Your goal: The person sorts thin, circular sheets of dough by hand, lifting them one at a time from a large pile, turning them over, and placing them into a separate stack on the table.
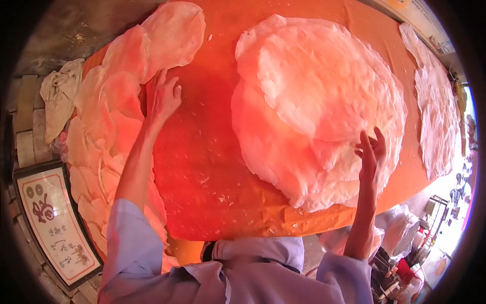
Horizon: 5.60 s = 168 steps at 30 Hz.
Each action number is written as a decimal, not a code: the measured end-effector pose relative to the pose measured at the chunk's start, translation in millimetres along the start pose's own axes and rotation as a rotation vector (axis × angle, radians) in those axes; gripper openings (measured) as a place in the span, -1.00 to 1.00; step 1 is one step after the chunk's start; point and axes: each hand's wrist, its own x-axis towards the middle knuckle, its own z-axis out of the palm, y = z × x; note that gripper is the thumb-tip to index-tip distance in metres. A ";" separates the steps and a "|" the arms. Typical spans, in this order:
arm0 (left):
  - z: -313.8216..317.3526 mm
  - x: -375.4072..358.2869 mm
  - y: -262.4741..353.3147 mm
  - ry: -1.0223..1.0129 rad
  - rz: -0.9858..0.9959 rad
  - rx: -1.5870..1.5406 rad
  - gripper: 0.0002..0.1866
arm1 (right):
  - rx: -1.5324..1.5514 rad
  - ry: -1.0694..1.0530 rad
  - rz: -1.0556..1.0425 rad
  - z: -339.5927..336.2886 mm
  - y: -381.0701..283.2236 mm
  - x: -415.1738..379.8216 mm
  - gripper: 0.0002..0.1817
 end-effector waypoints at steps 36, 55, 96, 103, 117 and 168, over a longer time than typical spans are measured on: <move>26.8 27.4 -124.8 0.045 -0.339 -0.057 -0.67 | -0.528 -0.219 -1.291 55.6 -297.1 48.8 -0.29; -80.5 65.7 -134.3 -0.030 -0.318 0.010 -0.49 | -0.155 -0.804 -0.097 139.8 -62.4 -102.8 -0.54; -164.8 -168.6 13.7 0.134 -0.877 -1.733 -0.71 | 0.452 -0.800 0.195 150.4 -13.7 -123.4 -0.71; -164.0 -139.2 104.1 -0.120 -0.664 -1.628 -0.79 | 0.617 -0.801 0.252 161.5 -48.3 -157.9 -0.68; -153.9 -177.9 60.1 -0.076 -0.349 -2.169 -0.76 | 0.241 -0.844 -0.135 90.9 -39.2 -122.3 -0.76; -159.3 -347.2 152.7 -0.199 -1.134 -1.358 -0.74 | -0.076 -0.804 -0.423 123.4 26.4 -258.7 -0.92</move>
